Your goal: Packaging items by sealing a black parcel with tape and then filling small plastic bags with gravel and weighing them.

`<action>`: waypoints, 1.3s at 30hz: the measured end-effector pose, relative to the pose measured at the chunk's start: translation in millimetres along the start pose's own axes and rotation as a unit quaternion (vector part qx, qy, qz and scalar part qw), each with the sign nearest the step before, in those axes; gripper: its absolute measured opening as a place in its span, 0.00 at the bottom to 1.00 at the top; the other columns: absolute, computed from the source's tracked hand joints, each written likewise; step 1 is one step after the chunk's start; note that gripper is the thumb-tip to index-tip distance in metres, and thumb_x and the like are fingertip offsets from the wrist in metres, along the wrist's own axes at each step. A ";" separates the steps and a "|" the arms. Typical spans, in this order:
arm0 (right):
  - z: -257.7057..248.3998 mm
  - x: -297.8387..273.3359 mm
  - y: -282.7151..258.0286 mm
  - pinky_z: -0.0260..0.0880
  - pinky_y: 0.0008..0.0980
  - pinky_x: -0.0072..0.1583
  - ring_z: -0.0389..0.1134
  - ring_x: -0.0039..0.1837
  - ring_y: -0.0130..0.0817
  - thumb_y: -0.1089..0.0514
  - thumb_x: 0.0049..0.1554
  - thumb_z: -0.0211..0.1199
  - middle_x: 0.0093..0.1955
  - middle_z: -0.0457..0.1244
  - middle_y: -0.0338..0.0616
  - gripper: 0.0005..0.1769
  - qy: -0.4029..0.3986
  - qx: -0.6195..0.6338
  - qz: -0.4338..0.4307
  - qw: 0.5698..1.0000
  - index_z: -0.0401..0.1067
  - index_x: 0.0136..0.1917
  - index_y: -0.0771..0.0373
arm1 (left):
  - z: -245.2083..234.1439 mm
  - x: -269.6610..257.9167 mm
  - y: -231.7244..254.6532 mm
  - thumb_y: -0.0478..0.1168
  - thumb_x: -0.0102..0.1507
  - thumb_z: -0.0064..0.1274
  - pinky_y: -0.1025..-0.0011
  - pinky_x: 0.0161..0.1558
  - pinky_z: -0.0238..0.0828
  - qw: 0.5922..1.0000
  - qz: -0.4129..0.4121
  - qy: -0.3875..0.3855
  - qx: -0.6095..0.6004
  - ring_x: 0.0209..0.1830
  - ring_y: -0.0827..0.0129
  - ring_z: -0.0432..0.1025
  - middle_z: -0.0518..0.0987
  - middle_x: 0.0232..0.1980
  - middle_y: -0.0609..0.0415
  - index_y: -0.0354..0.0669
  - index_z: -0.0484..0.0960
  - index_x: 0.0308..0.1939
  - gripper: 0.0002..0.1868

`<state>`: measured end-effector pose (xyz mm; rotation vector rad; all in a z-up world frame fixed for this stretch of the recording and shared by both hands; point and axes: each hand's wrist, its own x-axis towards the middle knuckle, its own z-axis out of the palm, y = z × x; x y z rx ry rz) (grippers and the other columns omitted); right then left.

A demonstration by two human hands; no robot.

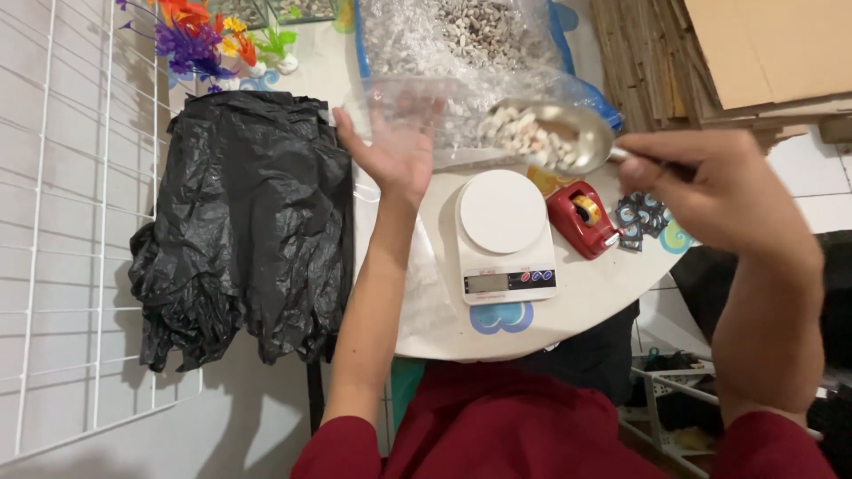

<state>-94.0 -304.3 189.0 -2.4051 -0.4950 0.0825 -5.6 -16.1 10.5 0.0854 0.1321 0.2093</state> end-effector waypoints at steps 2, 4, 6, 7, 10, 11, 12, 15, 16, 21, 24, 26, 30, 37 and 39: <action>7.8 0.0 -8.8 0.54 0.26 0.25 0.57 0.26 0.27 0.65 0.61 0.61 0.41 0.73 0.50 0.20 -0.027 0.017 0.008 0.999 0.74 0.66 0.71 | -6.7 3.0 -3.2 0.69 0.55 0.58 0.39 0.65 0.67 0.999 -0.024 -0.036 0.003 0.56 0.48 0.72 0.75 0.52 0.42 0.51 0.72 0.60 0.39; 20.4 6.9 -12.4 0.54 0.25 0.25 0.58 0.26 0.27 0.66 0.62 0.60 0.42 0.73 0.50 0.18 -0.037 0.011 0.006 0.999 0.75 0.65 0.70 | 24.0 -16.0 -7.9 0.68 0.51 0.57 0.39 0.66 0.66 0.999 -0.029 0.022 0.031 0.60 0.45 0.69 0.71 0.57 0.40 0.49 0.67 0.65 0.45; 34.1 14.4 -15.5 0.55 0.24 0.26 0.59 0.27 0.27 0.67 0.62 0.59 0.42 0.73 0.49 0.17 -0.047 0.004 0.002 0.999 0.75 0.64 0.69 | 33.2 -25.4 -11.0 0.67 0.47 0.55 0.40 0.67 0.65 0.995 -0.033 0.080 0.058 0.64 0.42 0.66 0.68 0.63 0.38 0.48 0.63 0.70 0.52; 41.4 17.3 -16.6 0.60 0.28 0.31 0.62 0.30 0.29 0.67 0.62 0.60 0.43 0.73 0.49 0.15 -0.026 -0.010 -0.014 1.000 0.77 0.62 0.70 | 26.4 -25.7 -12.9 0.67 0.51 0.56 0.36 0.64 0.64 0.996 -0.063 0.043 0.037 0.65 0.41 0.67 0.70 0.63 0.40 0.48 0.69 0.65 0.44; 60.9 26.5 -26.5 0.63 0.33 0.36 0.63 0.32 0.32 0.64 0.64 0.59 0.36 0.69 0.46 0.06 -0.017 -0.055 -0.031 0.998 0.75 0.49 0.69 | 0.8 -16.3 -18.9 0.63 0.60 0.55 0.37 0.62 0.65 0.991 -0.116 -0.068 -0.013 0.64 0.39 0.70 0.75 0.62 0.43 0.47 0.75 0.62 0.34; 66.6 29.1 -30.8 0.60 0.35 0.37 0.61 0.30 0.33 0.62 0.67 0.57 0.28 0.64 0.42 0.15 -0.029 -0.086 -0.032 0.995 0.72 0.38 0.65 | -8.6 -11.6 -21.7 0.61 0.63 0.54 0.42 0.62 0.67 0.980 -0.136 -0.142 -0.043 0.64 0.40 0.71 0.76 0.61 0.46 0.46 0.75 0.65 0.32; 70.7 32.4 -32.2 0.60 0.35 0.37 0.61 0.30 0.33 0.62 0.67 0.57 0.28 0.64 0.42 0.15 -0.029 -0.086 -0.031 0.995 0.72 0.38 0.65 | -2.8 -14.9 -22.2 0.61 0.63 0.54 0.42 0.62 0.67 0.979 -0.138 -0.141 -0.042 0.64 0.40 0.71 0.76 0.61 0.46 0.46 0.75 0.65 0.32; 85.4 38.9 -32.2 0.62 0.38 0.41 0.68 0.35 0.38 0.59 0.68 0.54 0.33 0.69 0.43 0.17 -0.054 -0.057 -0.026 0.997 0.72 0.38 0.65 | 8.0 -23.6 -23.1 0.64 0.62 0.54 0.46 0.63 0.69 0.987 -0.135 -0.079 -0.034 0.60 0.41 0.73 0.78 0.59 0.43 0.36 0.72 0.62 0.38; 90.8 39.1 -29.5 0.56 0.41 0.39 0.61 0.33 0.42 0.59 0.69 0.53 0.30 0.63 0.45 0.17 -0.024 -0.080 -0.044 0.996 0.67 0.37 0.65 | 8.7 -25.0 -24.0 0.64 0.62 0.55 0.46 0.63 0.69 0.987 -0.127 -0.094 -0.042 0.60 0.42 0.73 0.78 0.58 0.42 0.40 0.75 0.61 0.36; 91.5 42.4 -36.1 0.51 0.38 0.38 0.53 0.30 0.37 0.61 0.69 0.53 0.26 0.56 0.44 0.19 -0.019 -0.050 -0.053 0.997 0.61 0.35 0.64 | 14.4 -27.5 -20.2 0.67 0.62 0.52 0.47 0.66 0.66 0.989 -0.110 -0.098 -0.014 0.64 0.45 0.71 0.75 0.64 0.41 0.42 0.73 0.65 0.39; 90.6 41.6 -33.7 0.46 0.40 0.38 0.48 0.30 0.38 0.62 0.70 0.54 0.26 0.52 0.44 0.22 0.024 -0.097 -0.080 0.992 0.56 0.34 0.64 | 41.1 -39.7 -19.0 0.63 0.58 0.56 0.54 0.56 0.73 0.997 -0.072 -0.023 -0.019 0.53 0.47 0.76 0.79 0.54 0.39 0.28 0.75 0.56 0.39; 88.0 37.9 -36.4 0.45 0.37 0.38 0.46 0.31 0.33 0.65 0.69 0.56 0.25 0.51 0.42 0.21 0.044 -0.079 -0.109 0.990 0.58 0.34 0.65 | 34.0 -36.5 -18.3 0.63 0.61 0.54 0.52 0.60 0.70 0.992 -0.069 -0.096 -0.041 0.53 0.46 0.74 0.78 0.52 0.38 0.34 0.76 0.56 0.35; 91.4 34.5 -29.5 0.67 0.46 0.40 0.70 0.38 0.50 0.62 0.66 0.61 0.40 0.70 0.54 0.14 0.101 -0.157 -0.131 0.974 0.78 0.59 0.76 | 59.5 -37.9 -9.5 0.62 0.41 0.53 0.42 0.73 0.50 0.984 -0.042 0.162 0.061 0.77 0.45 0.50 0.53 0.75 0.44 0.54 0.48 0.76 0.61; 83.7 27.9 -31.8 0.67 0.38 0.38 0.67 0.40 0.42 0.63 0.65 0.68 0.42 0.67 0.48 0.11 0.179 -0.193 -0.174 0.949 0.79 0.60 0.69 | 22.2 -17.3 -11.6 0.53 0.50 0.66 0.38 0.68 0.63 0.990 -0.058 0.073 -0.103 0.68 0.33 0.63 0.55 0.76 0.31 0.52 0.44 0.76 0.59; 71.3 23.2 -34.9 0.77 0.37 0.47 0.76 0.49 0.43 0.66 0.63 0.70 0.52 0.74 0.55 0.12 0.190 -0.136 -0.201 0.951 0.80 0.58 0.75 | 29.1 -19.9 -9.2 0.52 0.49 0.67 0.34 0.66 0.63 0.987 -0.059 0.103 -0.110 0.65 0.32 0.67 0.50 0.79 0.30 0.59 0.31 0.78 0.67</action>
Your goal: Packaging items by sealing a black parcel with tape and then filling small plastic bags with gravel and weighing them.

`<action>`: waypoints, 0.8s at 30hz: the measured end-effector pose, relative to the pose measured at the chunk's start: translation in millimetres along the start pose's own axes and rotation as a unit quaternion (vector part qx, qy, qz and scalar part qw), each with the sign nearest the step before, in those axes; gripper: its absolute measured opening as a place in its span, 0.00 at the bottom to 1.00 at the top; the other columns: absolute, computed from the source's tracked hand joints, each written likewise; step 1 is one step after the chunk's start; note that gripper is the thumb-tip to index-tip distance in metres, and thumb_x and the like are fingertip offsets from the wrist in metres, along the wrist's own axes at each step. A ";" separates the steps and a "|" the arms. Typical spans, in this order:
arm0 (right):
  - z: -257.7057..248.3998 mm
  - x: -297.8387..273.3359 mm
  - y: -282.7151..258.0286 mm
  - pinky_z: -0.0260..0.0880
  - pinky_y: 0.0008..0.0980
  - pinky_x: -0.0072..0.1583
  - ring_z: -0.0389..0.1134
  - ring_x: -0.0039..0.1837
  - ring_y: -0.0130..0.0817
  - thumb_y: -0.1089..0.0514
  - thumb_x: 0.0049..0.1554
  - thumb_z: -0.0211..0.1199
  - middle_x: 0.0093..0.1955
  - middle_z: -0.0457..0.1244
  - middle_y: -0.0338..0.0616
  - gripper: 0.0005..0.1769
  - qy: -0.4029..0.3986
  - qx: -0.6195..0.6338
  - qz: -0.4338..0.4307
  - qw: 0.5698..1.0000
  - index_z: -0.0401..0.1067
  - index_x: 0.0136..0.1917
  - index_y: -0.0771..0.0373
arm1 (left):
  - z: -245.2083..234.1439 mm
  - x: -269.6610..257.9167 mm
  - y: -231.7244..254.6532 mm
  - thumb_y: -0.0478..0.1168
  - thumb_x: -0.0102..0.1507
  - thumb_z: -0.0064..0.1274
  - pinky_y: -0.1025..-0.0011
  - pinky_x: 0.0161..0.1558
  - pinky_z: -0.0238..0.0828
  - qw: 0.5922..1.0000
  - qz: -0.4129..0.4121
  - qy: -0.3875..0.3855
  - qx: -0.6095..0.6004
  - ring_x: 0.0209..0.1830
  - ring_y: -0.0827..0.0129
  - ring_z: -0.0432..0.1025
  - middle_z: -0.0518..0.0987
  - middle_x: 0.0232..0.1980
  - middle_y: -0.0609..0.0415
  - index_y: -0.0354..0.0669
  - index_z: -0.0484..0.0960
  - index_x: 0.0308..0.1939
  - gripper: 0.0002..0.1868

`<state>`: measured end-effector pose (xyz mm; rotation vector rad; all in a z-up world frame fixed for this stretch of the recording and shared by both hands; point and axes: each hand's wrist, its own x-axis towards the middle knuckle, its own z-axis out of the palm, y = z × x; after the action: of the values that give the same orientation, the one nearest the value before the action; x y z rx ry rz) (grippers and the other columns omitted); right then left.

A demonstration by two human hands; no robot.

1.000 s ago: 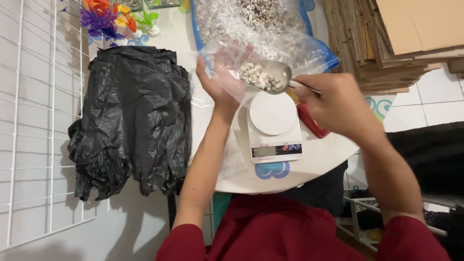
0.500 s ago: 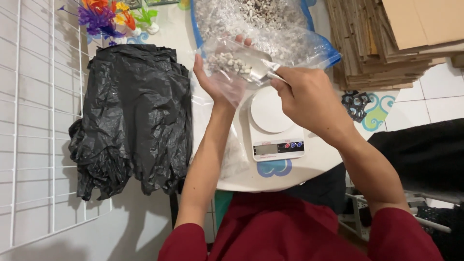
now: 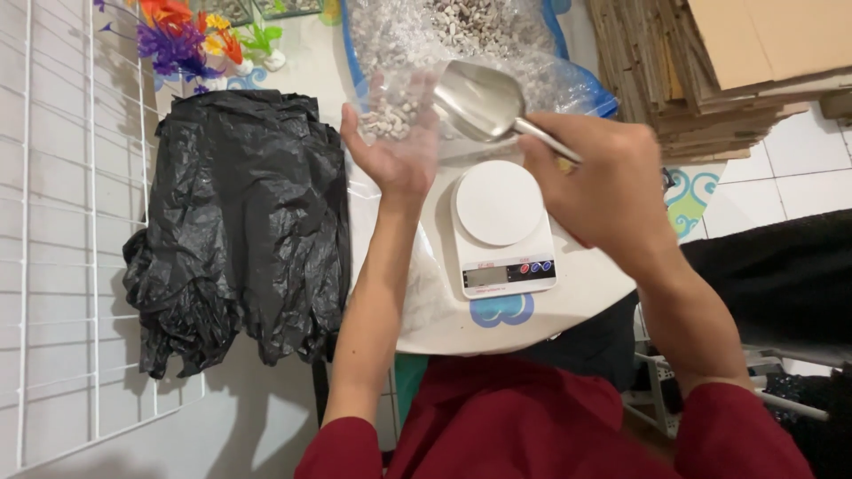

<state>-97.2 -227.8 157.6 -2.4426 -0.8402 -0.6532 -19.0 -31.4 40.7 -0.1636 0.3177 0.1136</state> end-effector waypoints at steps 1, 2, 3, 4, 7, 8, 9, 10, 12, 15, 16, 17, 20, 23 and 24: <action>-7.6 -0.4 1.2 0.69 0.30 0.39 0.71 0.41 0.35 0.68 0.65 0.68 0.46 0.73 0.52 0.10 -0.003 0.036 0.028 0.999 0.81 0.58 0.76 | 6.8 -6.1 -0.5 0.57 0.48 0.64 0.41 0.69 0.62 0.999 0.022 0.003 0.048 0.68 0.33 0.64 0.53 0.77 0.29 0.53 0.27 0.78 0.69; -15.6 0.6 2.8 0.61 0.23 0.32 0.65 0.33 0.27 0.70 0.66 0.65 0.40 0.72 0.49 0.08 -0.007 0.071 0.053 0.996 0.81 0.57 0.76 | 14.2 -11.7 -1.1 0.61 0.47 0.61 0.49 0.72 0.62 0.995 0.046 0.005 0.093 0.71 0.34 0.61 0.56 0.74 0.28 0.47 0.23 0.77 0.72; -20.4 -2.4 10.7 0.61 0.23 0.32 0.65 0.33 0.27 0.70 0.66 0.65 0.40 0.72 0.49 0.08 -0.007 0.069 0.050 0.996 0.81 0.57 0.76 | 16.8 -9.7 1.0 0.61 0.47 0.61 0.49 0.72 0.62 0.995 0.046 0.002 0.090 0.71 0.34 0.61 0.56 0.74 0.28 0.47 0.23 0.77 0.72; -24.4 -6.2 18.1 0.56 0.23 0.29 0.62 0.31 0.28 0.70 0.68 0.64 0.37 0.70 0.49 0.07 0.004 0.062 0.088 0.994 0.81 0.56 0.77 | 18.3 -8.5 4.0 0.58 0.46 0.61 0.47 0.70 0.63 0.994 0.066 0.043 0.078 0.71 0.35 0.60 0.54 0.74 0.31 0.59 0.32 0.78 0.66; -26.3 -7.5 46.6 0.52 0.25 0.28 0.59 0.30 0.29 0.69 0.72 0.65 0.35 0.67 0.48 0.07 0.021 0.033 0.137 0.990 0.82 0.55 0.77 | 7.2 4.6 15.0 0.56 0.48 0.59 0.42 0.63 0.69 0.992 0.099 0.045 0.058 0.65 0.35 0.64 0.57 0.70 0.31 0.65 0.47 0.76 0.55; -25.3 -5.8 56.8 0.53 0.26 0.29 0.58 0.31 0.29 0.67 0.74 0.65 0.35 0.67 0.47 0.08 0.025 0.012 0.149 0.988 0.83 0.55 0.75 | 1.0 10.3 19.4 0.57 0.51 0.59 0.40 0.59 0.73 0.992 0.113 0.006 0.050 0.59 0.33 0.69 0.63 0.66 0.28 0.58 0.53 0.73 0.49; -15.7 3.4 67.1 0.53 0.26 0.29 0.58 0.31 0.29 0.67 0.74 0.65 0.35 0.67 0.47 0.08 0.025 0.012 0.147 0.989 0.83 0.55 0.75 | -0.3 12.9 21.4 0.57 0.51 0.59 0.40 0.59 0.73 0.992 0.114 0.005 0.049 0.59 0.33 0.69 0.63 0.66 0.28 0.58 0.53 0.73 0.49; -5.9 13.7 77.2 0.60 0.31 0.37 0.64 0.37 0.32 0.65 0.72 0.64 0.41 0.70 0.47 0.09 -0.005 0.000 0.149 0.989 0.83 0.56 0.73 | -1.1 15.6 23.8 0.56 0.49 0.61 0.38 0.61 0.70 0.993 0.117 0.019 0.026 0.66 0.29 0.62 0.54 0.73 0.33 0.63 0.51 0.74 0.53; 28.7 31.1 106.0 0.68 0.35 0.44 0.70 0.43 0.35 0.62 0.70 0.62 0.47 0.73 0.48 0.11 -0.039 -0.010 0.149 0.988 0.82 0.56 0.71 | -5.3 19.9 27.2 0.54 0.47 0.63 0.36 0.63 0.67 0.992 0.124 0.033 0.001 0.73 0.25 0.54 0.44 0.79 0.37 0.69 0.48 0.75 0.56; 95.5 49.3 155.0 0.63 0.52 0.39 0.67 0.40 0.55 0.54 0.67 0.64 0.36 0.70 0.49 0.08 -0.070 -0.091 0.214 0.970 0.81 0.48 0.56 | -11.1 25.0 29.2 0.54 0.48 0.64 0.37 0.64 0.67 0.994 0.102 0.015 -0.031 0.72 0.28 0.55 0.46 0.77 0.33 0.72 0.49 0.75 0.55; 113.6 50.4 166.4 0.63 0.56 0.36 0.67 0.39 0.62 0.56 0.64 0.62 0.37 0.68 0.53 0.08 -0.077 -0.173 0.185 0.964 0.78 0.45 0.59 | -12.7 25.4 30.4 0.58 0.51 0.60 0.36 0.65 0.65 0.996 0.093 0.002 -0.011 0.69 0.35 0.60 0.58 0.70 0.37 0.60 0.59 0.69 0.45; 131.9 51.4 178.0 0.62 0.59 0.33 0.67 0.38 0.69 0.58 0.61 0.60 0.38 0.67 0.58 0.08 -0.084 -0.252 0.154 0.952 0.75 0.41 0.61 | -14.5 26.1 31.2 0.62 0.53 0.57 0.35 0.67 0.63 0.996 0.083 -0.011 0.009 0.65 0.41 0.65 0.69 0.63 0.40 0.48 0.70 0.62 0.38; 161.1 56.3 183.7 0.72 0.50 0.37 0.72 0.40 0.59 0.66 0.52 0.62 0.47 0.68 0.53 0.11 -0.086 -0.359 0.116 0.922 0.76 0.50 0.61 | -20.6 30.1 31.9 0.60 0.51 0.62 0.43 0.65 0.67 0.997 0.071 -0.029 -0.002 0.63 0.44 0.69 0.70 0.64 0.39 0.46 0.69 0.62 0.40; 194.2 63.6 205.5 0.66 0.35 0.32 0.69 0.31 0.41 0.58 0.58 0.67 0.45 0.68 0.41 0.14 -0.042 -0.471 0.077 0.878 0.76 0.58 0.62 | -31.1 37.8 33.4 0.60 0.54 0.62 0.41 0.67 0.68 0.994 0.069 -0.086 0.005 0.63 0.45 0.69 0.71 0.61 0.42 0.45 0.70 0.60 0.37; 202.9 68.1 221.0 0.66 0.35 0.32 0.69 0.31 0.41 0.58 0.58 0.67 0.45 0.68 0.41 0.14 -0.041 -0.471 0.079 0.878 0.76 0.58 0.62 | -30.3 37.2 33.2 0.60 0.54 0.62 0.41 0.67 0.68 0.994 0.067 -0.087 0.007 0.63 0.45 0.69 0.71 0.61 0.42 0.45 0.70 0.60 0.37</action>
<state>152.7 -238.0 -21.6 -3.3682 -0.3481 -1.0829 2.4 -1.0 -4.2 -0.1175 0.1560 0.2575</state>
